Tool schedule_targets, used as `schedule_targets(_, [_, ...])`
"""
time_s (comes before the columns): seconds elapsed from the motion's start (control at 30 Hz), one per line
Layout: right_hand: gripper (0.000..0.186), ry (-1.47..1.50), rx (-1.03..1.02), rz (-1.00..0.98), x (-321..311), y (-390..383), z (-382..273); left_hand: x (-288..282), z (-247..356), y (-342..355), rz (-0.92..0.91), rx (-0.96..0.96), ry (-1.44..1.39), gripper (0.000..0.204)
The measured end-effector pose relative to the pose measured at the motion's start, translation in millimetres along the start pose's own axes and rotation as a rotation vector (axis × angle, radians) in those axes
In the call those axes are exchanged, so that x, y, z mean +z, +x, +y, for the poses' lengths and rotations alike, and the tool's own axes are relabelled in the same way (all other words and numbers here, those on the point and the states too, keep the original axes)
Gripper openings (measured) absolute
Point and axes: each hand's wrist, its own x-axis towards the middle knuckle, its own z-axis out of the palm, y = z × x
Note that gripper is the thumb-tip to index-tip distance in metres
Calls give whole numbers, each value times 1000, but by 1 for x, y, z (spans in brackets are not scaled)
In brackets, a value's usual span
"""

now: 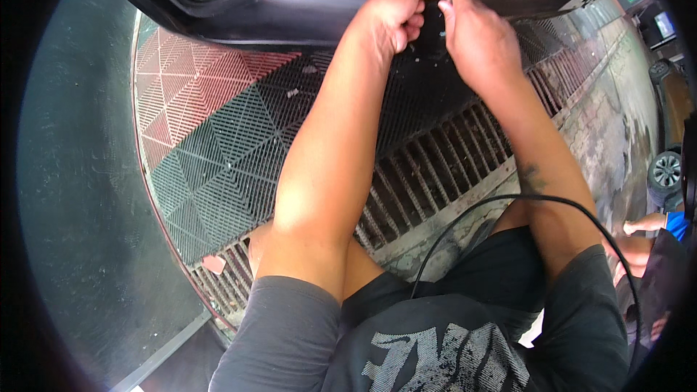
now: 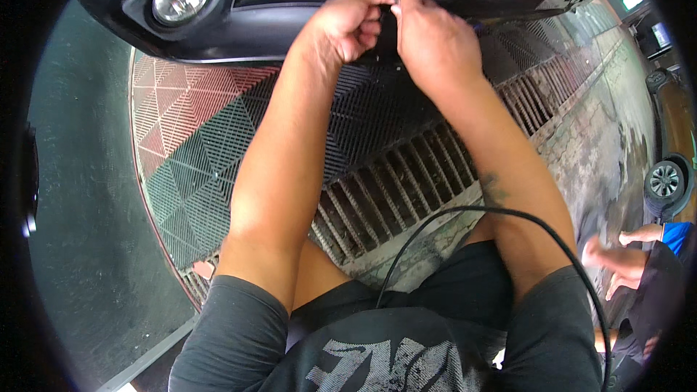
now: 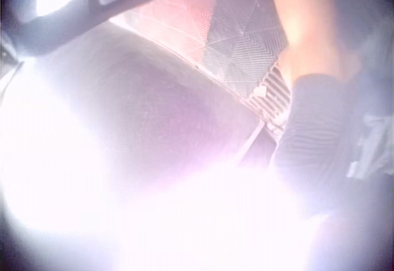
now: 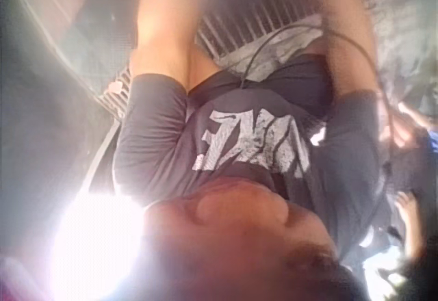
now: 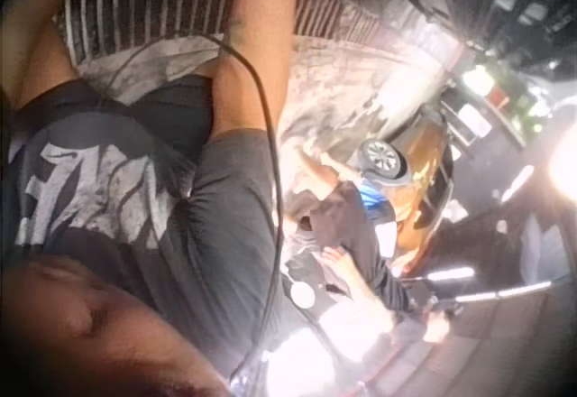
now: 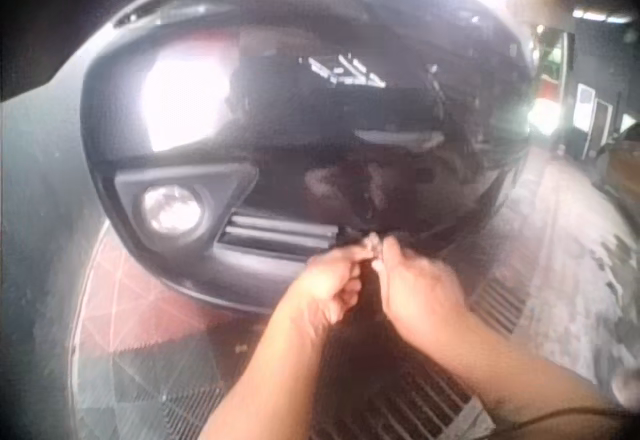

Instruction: The person walks to the front of a black car and uses a screwdriver to tighten screws on the lower front bumper. Another person assists by holding the bumper steady. The task involves precise manual adjustment of the bumper's attachment points.

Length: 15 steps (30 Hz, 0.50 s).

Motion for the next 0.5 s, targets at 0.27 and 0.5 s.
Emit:
schedule_targets(0.27, [25, 547, 261, 14, 8, 6, -3, -11, -2, 5, -39, -39, -91, 23])
schedule_targets(0.5, [18, 1143, 599, -201, 2, 10, -9, -15, 4, -5, -90, -25, -47, 17])
